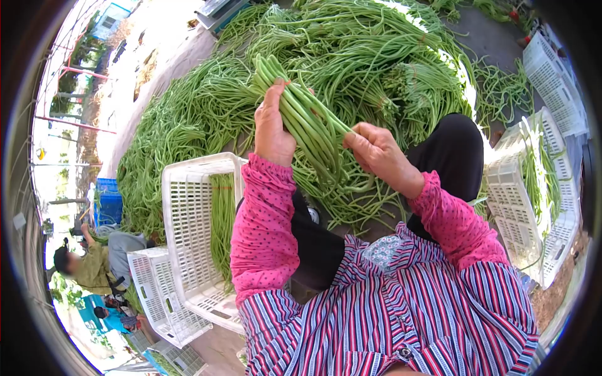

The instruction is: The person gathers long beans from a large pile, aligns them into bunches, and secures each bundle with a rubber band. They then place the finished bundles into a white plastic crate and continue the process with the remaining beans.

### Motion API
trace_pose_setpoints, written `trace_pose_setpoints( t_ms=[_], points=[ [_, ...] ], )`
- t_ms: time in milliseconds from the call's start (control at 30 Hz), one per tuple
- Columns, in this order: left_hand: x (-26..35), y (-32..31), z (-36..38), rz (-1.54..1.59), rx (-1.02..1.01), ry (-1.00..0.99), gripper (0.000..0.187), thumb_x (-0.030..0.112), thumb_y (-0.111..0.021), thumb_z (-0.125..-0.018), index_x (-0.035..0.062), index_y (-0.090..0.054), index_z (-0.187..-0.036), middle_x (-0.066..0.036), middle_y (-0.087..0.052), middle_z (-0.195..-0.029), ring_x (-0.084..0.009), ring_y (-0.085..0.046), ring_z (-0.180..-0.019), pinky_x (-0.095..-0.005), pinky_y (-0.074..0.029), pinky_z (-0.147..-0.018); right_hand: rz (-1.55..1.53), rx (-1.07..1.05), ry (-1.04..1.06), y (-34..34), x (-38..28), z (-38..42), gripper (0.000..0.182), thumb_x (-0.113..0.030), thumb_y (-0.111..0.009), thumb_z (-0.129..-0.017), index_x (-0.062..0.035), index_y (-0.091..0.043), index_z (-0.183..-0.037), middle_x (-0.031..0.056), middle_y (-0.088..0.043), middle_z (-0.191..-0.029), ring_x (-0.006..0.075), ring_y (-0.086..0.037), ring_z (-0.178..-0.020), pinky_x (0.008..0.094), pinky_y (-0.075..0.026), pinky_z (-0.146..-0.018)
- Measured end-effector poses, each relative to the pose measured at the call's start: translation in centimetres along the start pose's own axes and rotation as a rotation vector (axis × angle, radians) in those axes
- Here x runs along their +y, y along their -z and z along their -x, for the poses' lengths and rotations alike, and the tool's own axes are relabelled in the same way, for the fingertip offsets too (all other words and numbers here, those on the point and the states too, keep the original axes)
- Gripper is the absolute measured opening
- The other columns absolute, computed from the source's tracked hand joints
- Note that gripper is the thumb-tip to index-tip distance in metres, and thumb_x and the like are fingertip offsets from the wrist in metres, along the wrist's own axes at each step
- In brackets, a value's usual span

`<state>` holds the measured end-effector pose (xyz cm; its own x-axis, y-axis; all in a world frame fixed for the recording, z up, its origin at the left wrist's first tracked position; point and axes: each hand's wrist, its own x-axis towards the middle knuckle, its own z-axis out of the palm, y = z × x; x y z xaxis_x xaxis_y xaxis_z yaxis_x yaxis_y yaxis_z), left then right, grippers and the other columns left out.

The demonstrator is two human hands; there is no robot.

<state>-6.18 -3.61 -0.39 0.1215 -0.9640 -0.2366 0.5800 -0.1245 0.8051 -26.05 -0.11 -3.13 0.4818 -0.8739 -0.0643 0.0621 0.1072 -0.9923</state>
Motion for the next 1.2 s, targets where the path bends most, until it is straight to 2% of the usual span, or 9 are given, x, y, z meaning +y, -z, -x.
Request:
trace_pose_setpoints(
  t_ms=[167,233,533,600,800,867,933,1033,1200],
  points=[
    [3.2,3.2,-2.1,0.182,0.132,-0.137,0.022,0.029,-0.051,-0.093,0.0085,-0.047,-0.099,-0.022,-0.062,-0.087,-0.0285,-0.062,-0.069,-0.0392,-0.055,-0.064,-0.051,0.058,-0.189,2.3,5.5,7.4,0.024,-0.022,-0.052,-0.095,-0.0019,-0.054,-0.082,-0.0051,-0.042,-0.056,0.003,-0.037,-0.046,0.0213,-0.029,-0.042],
    [3.8,3.7,-1.9,0.162,0.109,-0.197,0.022,0.029,-0.052,-0.092,0.0093,-0.047,-0.1,-0.021,-0.061,-0.086,-0.0295,-0.061,-0.072,-0.0398,-0.054,-0.066,-0.347,0.247,-0.384,3.3,6.0,8.9,0.023,-0.023,-0.053,-0.095,-0.0031,-0.052,-0.083,-0.0063,-0.039,-0.056,0.0022,-0.034,-0.045,0.0196,-0.027,-0.04],
    [0.8,-0.6,-0.1,-0.002,0.027,-0.126,0.029,0.033,-0.053,-0.093,0.0082,-0.05,-0.107,-0.016,-0.062,-0.082,-0.0287,-0.062,-0.07,-0.04,-0.053,-0.066,-0.096,0.247,0.1,-0.7,-0.6,-0.4,0.017,-0.019,-0.063,-0.089,-0.0031,-0.058,-0.089,-0.006,-0.045,-0.061,0.0015,-0.041,-0.05,0.019,-0.032,-0.044],
    [0.4,-1.1,0.2,-0.055,0.029,-0.195,0.026,0.028,-0.056,-0.092,0.0038,-0.05,-0.1,-0.013,-0.06,-0.075,-0.0237,-0.061,-0.061,-0.035,-0.053,-0.059,0.013,0.22,0.185,-2.4,-0.5,-2.2,0.021,-0.018,-0.069,-0.082,-0.0013,-0.06,-0.09,-0.0011,-0.051,-0.067,0.0086,-0.05,-0.058,0.0251,-0.041,-0.052],
    [0.4,-0.1,0.3,0.004,0.093,-0.155,0.023,0.025,-0.058,-0.091,0.0043,-0.054,-0.101,-0.008,-0.061,-0.081,-0.0204,-0.063,-0.069,-0.0318,-0.053,-0.061,0.326,0.204,0.332,-2.6,1.2,-5.2,0.025,-0.015,-0.074,-0.07,-0.0001,-0.061,-0.086,0.0128,-0.059,-0.086,0.0232,-0.059,-0.08,0.0354,-0.047,-0.07],
    [0.7,0.4,0.4,-0.011,-0.036,-0.021,0.024,0.022,-0.06,-0.089,0.0033,-0.055,-0.104,-0.009,-0.061,-0.089,-0.0202,-0.063,-0.074,-0.0325,-0.053,-0.063,0.239,0.193,0.365,-2.1,0.3,-5.4,0.021,-0.014,-0.07,-0.071,0.0005,-0.059,-0.082,0.0116,-0.058,-0.078,0.0184,-0.058,-0.073,0.0327,-0.047,-0.065],
    [0.8,0.8,0.6,0.009,-0.064,0.016,0.027,0.017,-0.061,-0.086,0.0014,-0.053,-0.107,-0.011,-0.061,-0.095,-0.0211,-0.063,-0.079,-0.034,-0.054,-0.069,0.322,0.033,0.119,-0.5,-1.2,-5.2,0.021,-0.013,-0.067,-0.07,0.0023,-0.059,-0.082,0.0105,-0.057,-0.072,0.0136,-0.055,-0.066,0.0296,-0.046,-0.061],
    [1.1,0.8,1.0,-0.034,-0.279,-0.002,0.044,0.01,-0.06,-0.082,-0.0032,-0.046,-0.121,-0.022,-0.057,-0.111,-0.0298,-0.059,-0.1,-0.043,-0.049,-0.09,0.306,-0.014,0.18,1.2,-2.5,-6.0,0.023,-0.012,-0.065,-0.069,0.0051,-0.058,-0.083,0.0057,-0.057,-0.07,0.0096,-0.051,-0.063,0.0266,-0.044,-0.056],
    [1.7,0.5,1.3,-0.189,-0.388,0.002,0.048,0.011,-0.064,-0.08,-0.0039,-0.044,-0.122,-0.021,-0.06,-0.105,-0.0272,-0.061,-0.099,-0.0394,-0.052,-0.086,0.47,-0.194,0.185,4.5,-5.6,-6.9,0.025,-0.016,-0.064,-0.072,0.0058,-0.064,-0.085,-0.0001,-0.054,-0.064,0.0069,-0.047,-0.058,0.0251,-0.039,-0.052]
  ],
)
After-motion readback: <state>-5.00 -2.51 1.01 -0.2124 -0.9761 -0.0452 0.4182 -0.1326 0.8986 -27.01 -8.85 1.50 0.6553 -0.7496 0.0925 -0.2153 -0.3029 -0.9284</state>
